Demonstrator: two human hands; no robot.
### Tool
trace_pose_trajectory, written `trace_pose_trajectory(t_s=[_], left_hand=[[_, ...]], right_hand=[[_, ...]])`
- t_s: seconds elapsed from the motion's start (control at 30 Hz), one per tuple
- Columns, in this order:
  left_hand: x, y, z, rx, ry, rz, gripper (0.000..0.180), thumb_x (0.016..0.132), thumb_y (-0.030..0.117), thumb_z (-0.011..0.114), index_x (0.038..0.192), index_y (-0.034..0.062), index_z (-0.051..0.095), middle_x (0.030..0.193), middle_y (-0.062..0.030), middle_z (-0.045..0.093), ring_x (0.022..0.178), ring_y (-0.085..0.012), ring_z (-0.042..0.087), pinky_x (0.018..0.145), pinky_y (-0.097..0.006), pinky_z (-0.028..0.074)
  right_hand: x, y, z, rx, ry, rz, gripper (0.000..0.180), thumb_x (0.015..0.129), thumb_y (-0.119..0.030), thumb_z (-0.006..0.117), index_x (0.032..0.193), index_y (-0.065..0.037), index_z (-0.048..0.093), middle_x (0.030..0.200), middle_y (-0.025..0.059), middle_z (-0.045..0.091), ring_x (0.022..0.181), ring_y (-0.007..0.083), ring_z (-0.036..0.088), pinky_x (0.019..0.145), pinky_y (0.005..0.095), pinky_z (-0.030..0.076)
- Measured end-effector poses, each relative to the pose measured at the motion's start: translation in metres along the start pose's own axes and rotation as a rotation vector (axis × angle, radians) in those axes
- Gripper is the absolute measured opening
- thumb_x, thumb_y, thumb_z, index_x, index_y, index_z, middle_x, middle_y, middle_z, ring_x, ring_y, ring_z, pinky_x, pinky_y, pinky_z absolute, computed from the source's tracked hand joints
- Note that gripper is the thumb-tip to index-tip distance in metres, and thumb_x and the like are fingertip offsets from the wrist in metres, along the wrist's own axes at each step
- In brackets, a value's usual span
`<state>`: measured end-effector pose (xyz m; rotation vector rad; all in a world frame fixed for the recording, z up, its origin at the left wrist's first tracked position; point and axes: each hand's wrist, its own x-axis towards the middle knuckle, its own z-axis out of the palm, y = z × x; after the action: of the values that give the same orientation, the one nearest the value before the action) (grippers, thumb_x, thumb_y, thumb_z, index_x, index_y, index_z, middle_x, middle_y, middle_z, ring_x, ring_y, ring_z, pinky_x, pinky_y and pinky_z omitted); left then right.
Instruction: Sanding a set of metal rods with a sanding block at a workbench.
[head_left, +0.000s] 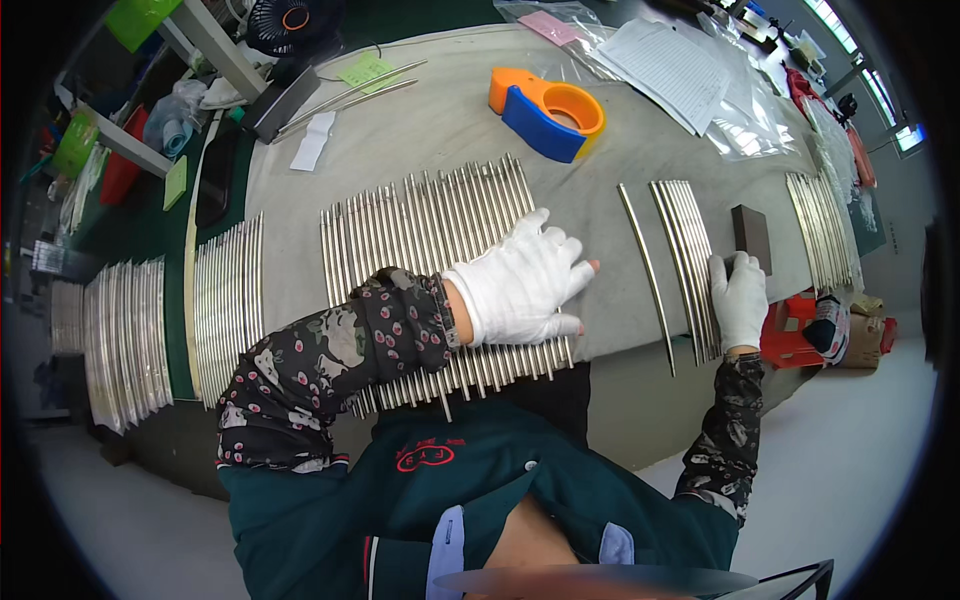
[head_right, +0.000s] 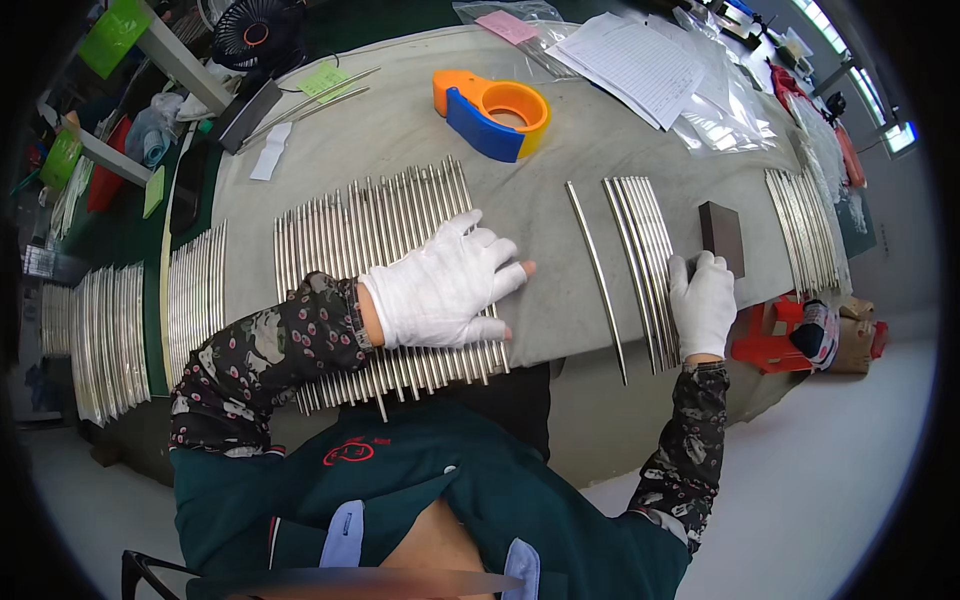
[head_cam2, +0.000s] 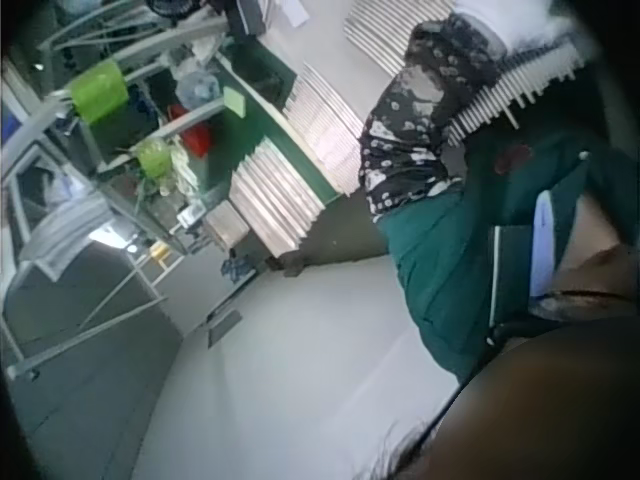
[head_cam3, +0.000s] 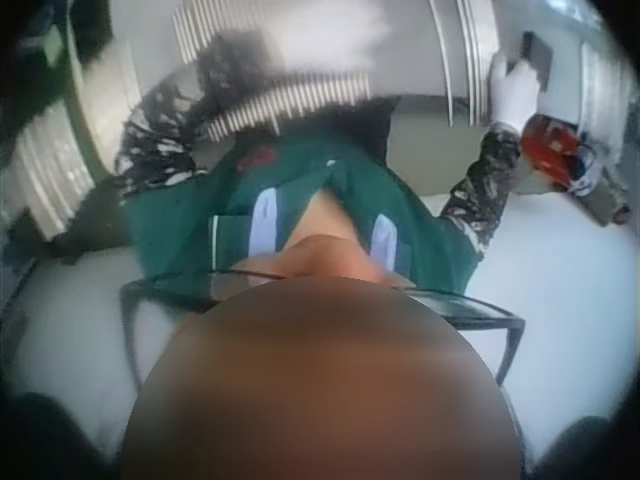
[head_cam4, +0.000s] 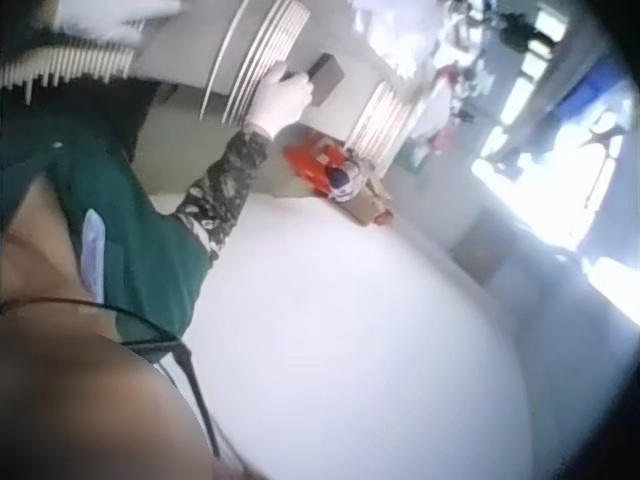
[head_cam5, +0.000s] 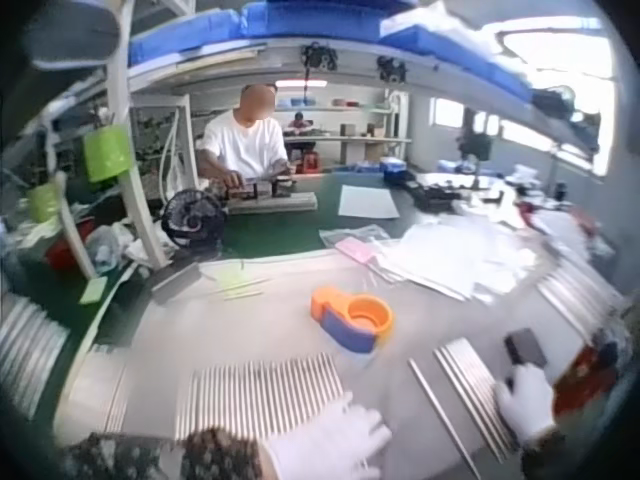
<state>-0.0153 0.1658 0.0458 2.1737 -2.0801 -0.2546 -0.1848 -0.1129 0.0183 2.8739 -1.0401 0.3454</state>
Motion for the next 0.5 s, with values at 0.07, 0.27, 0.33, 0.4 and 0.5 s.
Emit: trace_pose_trajectory(t_s=[0.07,0.27,0.33,0.4,0.5], left_hand=[[0.021,0.007,0.002,-0.035,0.015,0.096,0.071,0.075,0.038,0.071,0.133,0.0039,0.048,0.124,-0.0159,0.050,0.125,-0.0302,0.044,0.105,-0.045,0.033],[0.079,0.006,0.035,-0.065,0.167,0.315,0.091,0.067,0.042,0.077,0.139,0.0014,0.039,0.139,-0.0187,0.040,0.136,-0.0321,0.032,0.111,-0.049,0.025],[0.080,-0.002,0.034,-0.151,0.093,0.362,0.102,0.061,0.048,0.080,0.139,-0.0019,0.036,0.142,-0.0206,0.037,0.140,-0.0357,0.025,0.115,-0.053,0.016],[0.075,-0.002,0.039,-0.018,0.055,0.412,0.093,0.068,0.052,0.074,0.138,0.0004,0.040,0.141,-0.0185,0.040,0.138,-0.0322,0.030,0.113,-0.054,0.021],[0.070,-0.003,0.043,0.023,0.120,0.448,0.086,0.072,0.054,0.070,0.136,0.0026,0.044,0.139,-0.0168,0.042,0.135,-0.0294,0.034,0.111,-0.053,0.024]], right_hand=[[-0.004,-0.009,0.009,0.090,-0.022,-0.027,0.034,0.091,-0.033,0.055,0.086,0.000,0.055,0.087,0.0197,0.061,0.083,0.0397,0.060,0.073,0.0482,0.049],[-0.043,-0.067,0.004,0.302,0.034,-0.226,0.018,0.085,-0.019,0.059,0.083,-0.002,0.053,0.082,0.0169,0.059,0.077,0.0378,0.059,0.067,0.0463,0.048],[-0.065,-0.077,0.000,0.395,0.021,-0.266,0.014,0.083,-0.015,0.061,0.084,-0.003,0.054,0.082,0.0162,0.058,0.075,0.0366,0.059,0.066,0.0446,0.049],[-0.083,-0.072,-0.016,0.482,0.014,-0.245,0.013,0.083,-0.015,0.062,0.085,-0.003,0.057,0.079,0.0169,0.060,0.068,0.0342,0.061,0.061,0.0408,0.050],[-0.102,-0.052,-0.036,0.460,-0.436,0.034,0.026,0.089,-0.024,0.062,0.096,0.001,0.060,0.085,0.0187,0.067,0.059,0.0288,0.065,0.054,0.0348,0.051]])
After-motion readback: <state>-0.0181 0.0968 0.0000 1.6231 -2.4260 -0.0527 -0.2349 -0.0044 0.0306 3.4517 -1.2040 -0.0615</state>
